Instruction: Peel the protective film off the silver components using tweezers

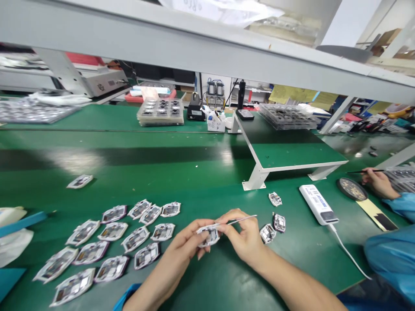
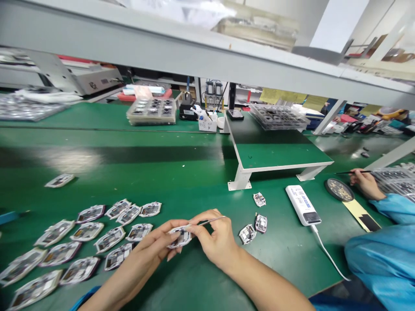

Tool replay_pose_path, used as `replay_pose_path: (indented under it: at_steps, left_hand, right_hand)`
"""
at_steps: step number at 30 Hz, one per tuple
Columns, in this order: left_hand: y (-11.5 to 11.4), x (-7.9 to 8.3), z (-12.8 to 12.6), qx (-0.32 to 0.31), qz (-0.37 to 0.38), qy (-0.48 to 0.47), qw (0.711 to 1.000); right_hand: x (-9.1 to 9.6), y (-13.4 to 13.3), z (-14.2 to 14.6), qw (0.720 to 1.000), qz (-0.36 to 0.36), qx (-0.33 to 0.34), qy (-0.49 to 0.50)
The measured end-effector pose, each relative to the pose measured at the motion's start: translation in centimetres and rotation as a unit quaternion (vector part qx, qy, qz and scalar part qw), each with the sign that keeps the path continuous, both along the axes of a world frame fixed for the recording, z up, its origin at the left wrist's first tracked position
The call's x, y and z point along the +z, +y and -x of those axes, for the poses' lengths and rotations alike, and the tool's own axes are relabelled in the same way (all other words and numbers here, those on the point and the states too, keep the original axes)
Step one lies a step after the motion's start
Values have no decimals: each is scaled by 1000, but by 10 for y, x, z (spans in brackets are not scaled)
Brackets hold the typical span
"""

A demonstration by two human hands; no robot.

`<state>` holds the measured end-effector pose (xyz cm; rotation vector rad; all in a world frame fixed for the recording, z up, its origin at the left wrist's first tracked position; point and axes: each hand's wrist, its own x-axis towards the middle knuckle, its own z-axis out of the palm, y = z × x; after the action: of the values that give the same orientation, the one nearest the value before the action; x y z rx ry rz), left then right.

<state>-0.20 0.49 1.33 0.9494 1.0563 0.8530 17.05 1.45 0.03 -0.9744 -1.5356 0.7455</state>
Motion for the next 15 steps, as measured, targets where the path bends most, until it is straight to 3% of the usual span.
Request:
replay_pose_path:
  at_steps: [3, 9, 15]
  left_hand:
    - [3, -15, 2, -52, -36, 18, 998]
    - [19, -57, 10, -2, -123, 134, 983]
    - [52, -48, 16, -50, -187, 234, 953]
  right_hand:
    - [2, 0, -2, 999, 0, -20, -33]
    - [4, -2, -2, 991, -108, -31, -66]
    - [3, -2, 2, 980, -181, -47, -74]
